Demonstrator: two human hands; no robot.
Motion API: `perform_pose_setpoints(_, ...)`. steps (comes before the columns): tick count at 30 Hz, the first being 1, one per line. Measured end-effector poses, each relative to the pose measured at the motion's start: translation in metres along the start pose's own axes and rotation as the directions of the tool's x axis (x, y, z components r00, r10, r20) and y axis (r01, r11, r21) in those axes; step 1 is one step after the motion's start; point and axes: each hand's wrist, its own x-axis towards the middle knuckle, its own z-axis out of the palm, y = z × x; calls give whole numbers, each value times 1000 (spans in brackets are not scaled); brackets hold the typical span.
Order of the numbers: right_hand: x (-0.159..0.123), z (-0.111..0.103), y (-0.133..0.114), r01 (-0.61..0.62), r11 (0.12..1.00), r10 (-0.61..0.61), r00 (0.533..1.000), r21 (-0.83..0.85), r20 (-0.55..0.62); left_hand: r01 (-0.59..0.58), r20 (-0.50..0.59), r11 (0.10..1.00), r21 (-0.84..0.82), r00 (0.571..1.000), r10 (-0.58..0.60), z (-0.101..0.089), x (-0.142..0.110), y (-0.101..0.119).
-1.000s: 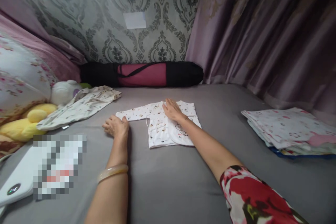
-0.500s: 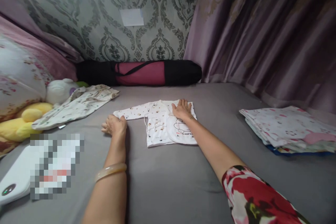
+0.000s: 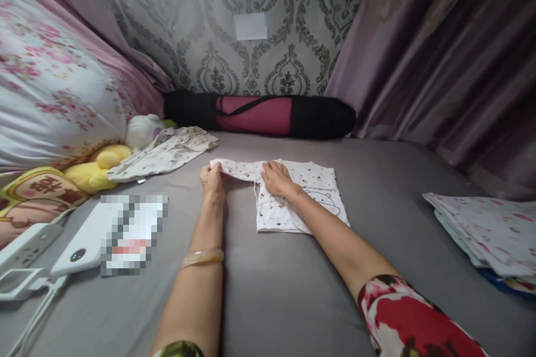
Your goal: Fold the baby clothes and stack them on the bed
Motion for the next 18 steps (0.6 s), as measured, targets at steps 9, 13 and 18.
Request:
perform_pose_setpoints(9, 12, -14, -9, -80, 994, 85, 994, -69, 65, 170, 289, 914, -368, 955, -61, 15, -14, 12)
perform_pose_setpoints(13, 19, -22, -6, -105, 994, 106, 988, -18, 112, 115, 355, 947, -299, 935, -2, 24, -23, 14)
perform_pose_setpoints(18, 11, -36, 5, -296, 854, 311, 950, 427, 36, 40, 359, 964, -262, 932, 59, 42, -38, 9)
